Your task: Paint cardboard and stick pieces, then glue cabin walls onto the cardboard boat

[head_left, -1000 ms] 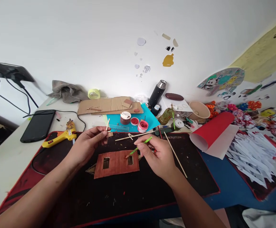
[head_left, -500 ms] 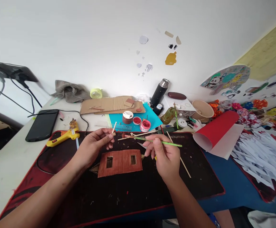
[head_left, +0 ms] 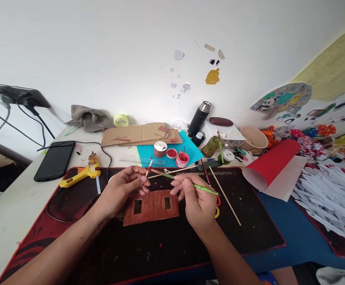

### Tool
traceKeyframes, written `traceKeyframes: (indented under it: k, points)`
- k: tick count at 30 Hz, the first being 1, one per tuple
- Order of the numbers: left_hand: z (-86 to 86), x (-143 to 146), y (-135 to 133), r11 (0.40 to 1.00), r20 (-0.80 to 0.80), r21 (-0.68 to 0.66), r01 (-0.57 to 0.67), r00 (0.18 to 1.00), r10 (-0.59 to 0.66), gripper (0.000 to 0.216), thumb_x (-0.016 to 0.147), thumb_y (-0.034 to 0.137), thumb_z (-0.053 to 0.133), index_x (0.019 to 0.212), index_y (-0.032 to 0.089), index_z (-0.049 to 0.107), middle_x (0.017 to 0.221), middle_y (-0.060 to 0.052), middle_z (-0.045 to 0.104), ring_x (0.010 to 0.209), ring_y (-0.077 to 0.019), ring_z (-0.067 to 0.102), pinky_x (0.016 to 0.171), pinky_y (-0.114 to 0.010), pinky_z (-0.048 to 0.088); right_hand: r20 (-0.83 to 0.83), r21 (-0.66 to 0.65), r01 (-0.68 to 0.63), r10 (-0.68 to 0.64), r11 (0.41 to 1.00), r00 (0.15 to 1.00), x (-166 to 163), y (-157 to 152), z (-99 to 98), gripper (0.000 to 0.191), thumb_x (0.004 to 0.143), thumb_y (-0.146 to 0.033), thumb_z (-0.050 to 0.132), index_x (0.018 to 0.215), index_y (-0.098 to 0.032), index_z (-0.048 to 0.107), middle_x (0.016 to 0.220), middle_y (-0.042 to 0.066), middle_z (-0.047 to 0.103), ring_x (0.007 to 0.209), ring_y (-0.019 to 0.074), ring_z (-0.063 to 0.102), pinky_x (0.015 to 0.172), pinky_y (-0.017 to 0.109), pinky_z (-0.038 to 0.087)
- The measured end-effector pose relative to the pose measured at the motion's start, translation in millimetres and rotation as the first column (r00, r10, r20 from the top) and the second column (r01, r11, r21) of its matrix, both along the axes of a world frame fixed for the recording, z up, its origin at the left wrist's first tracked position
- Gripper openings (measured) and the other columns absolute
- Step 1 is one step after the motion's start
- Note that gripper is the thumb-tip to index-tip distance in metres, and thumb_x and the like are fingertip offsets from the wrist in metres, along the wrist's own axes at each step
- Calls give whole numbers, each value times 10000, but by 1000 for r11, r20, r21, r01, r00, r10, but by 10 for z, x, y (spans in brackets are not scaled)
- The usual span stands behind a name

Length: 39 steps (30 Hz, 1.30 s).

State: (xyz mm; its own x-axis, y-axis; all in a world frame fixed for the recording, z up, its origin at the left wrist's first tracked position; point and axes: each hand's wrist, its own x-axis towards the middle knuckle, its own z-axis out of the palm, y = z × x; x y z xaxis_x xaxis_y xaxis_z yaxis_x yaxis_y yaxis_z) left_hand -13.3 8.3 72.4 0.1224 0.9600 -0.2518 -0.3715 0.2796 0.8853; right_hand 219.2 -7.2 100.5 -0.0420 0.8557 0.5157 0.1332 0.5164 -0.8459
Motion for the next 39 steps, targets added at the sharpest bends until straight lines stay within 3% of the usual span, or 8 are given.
traceKeyframes:
  k: [4, 9, 13, 28, 39]
  points:
    - [2, 12, -12, 999, 56, -43, 12, 998, -9, 567, 630, 438, 1098, 1003, 149, 784, 766, -47, 813, 618, -142, 737, 589, -218, 589, -7, 4, 9, -9, 1000, 1000, 5, 3, -3, 248, 1164, -278, 553, 1127, -243, 796, 976, 57, 833, 694, 160, 809, 506, 234, 566]
    - [26, 30, -19, 997, 66, -76, 1, 998, 4, 596, 585, 443, 1117, 984, 143, 792, 758, -47, 812, 595, -138, 738, 571, -207, 591, -14, -19, -13, 13, 1000, 1000, 14, 4, 16, 247, 1159, -295, 571, 1075, -235, 795, 876, 41, 825, 681, 170, 816, 521, 236, 588]
    - [25, 36, -19, 995, 84, -98, 6, 996, 3, 610, 571, 436, 1123, 997, 147, 795, 761, -47, 813, 589, -137, 737, 571, -207, 598, -23, -20, 17, -17, 1000, 1000, 20, 6, 23, 261, 1164, -317, 562, 1088, -226, 795, 953, 66, 836, 693, 170, 821, 499, 228, 575]
    - [-3, 48, -35, 992, 148, -122, 19, 989, -1, 497, 646, 359, 1097, 967, 146, 782, 776, -48, 818, 585, -134, 742, 573, -201, 609, -35, -41, 1, -3, 999, 999, 28, 23, 40, 294, 1160, -373, 573, 1053, -218, 799, 865, 62, 826, 687, 185, 816, 522, 245, 601]
    - [0, 41, -37, 992, 168, -127, 24, 986, -3, 499, 648, 353, 1100, 971, 139, 786, 777, -51, 813, 580, -129, 738, 559, -189, 599, -44, -32, 23, -25, 999, 999, 29, 24, 25, 293, 1163, -369, 566, 1063, -222, 798, 914, 72, 833, 706, 187, 823, 517, 243, 597]
